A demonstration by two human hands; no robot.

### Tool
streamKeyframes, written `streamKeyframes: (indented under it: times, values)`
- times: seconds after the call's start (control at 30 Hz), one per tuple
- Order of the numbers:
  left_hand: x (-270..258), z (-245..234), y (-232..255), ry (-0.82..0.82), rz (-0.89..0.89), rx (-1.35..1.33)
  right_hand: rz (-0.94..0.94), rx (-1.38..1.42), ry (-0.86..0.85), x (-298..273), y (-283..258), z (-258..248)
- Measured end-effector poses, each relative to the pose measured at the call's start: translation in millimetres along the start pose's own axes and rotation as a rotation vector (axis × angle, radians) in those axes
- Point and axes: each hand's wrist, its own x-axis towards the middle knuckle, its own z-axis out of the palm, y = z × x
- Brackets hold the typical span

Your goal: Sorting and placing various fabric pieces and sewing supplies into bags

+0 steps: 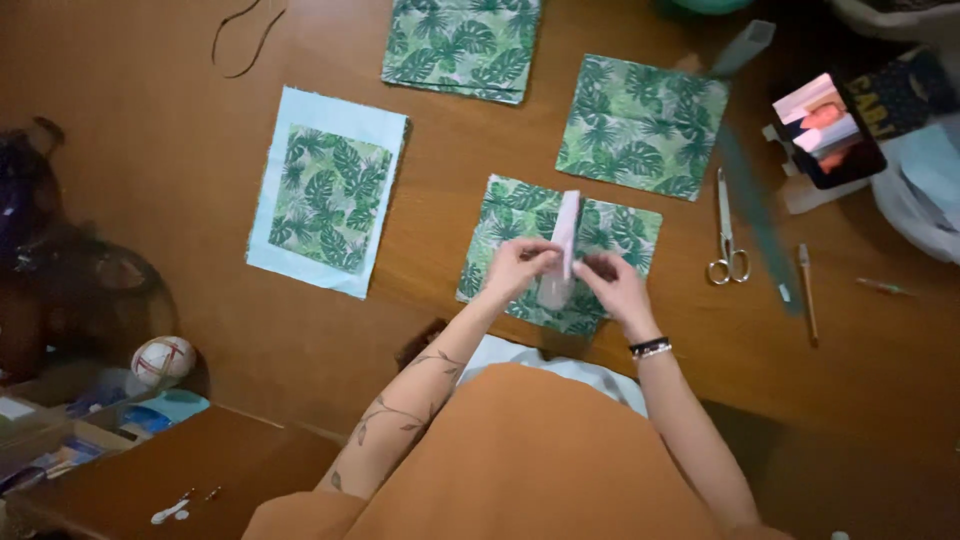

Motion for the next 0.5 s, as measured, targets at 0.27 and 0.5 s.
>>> streamKeyframes:
  times: [0.27, 0.5]
  values:
    - [-8.3, 35.0, -16.7, 0.206, 0.12, 0.149, 0.014, -0.004, -0.055, -2.4, -0.3, -17.1]
    - [-43.8, 44.7, 12.6, 0.287, 0.136, 0.02, -0.036, -0.061, -0.059, -32.2, -43.9, -31.1]
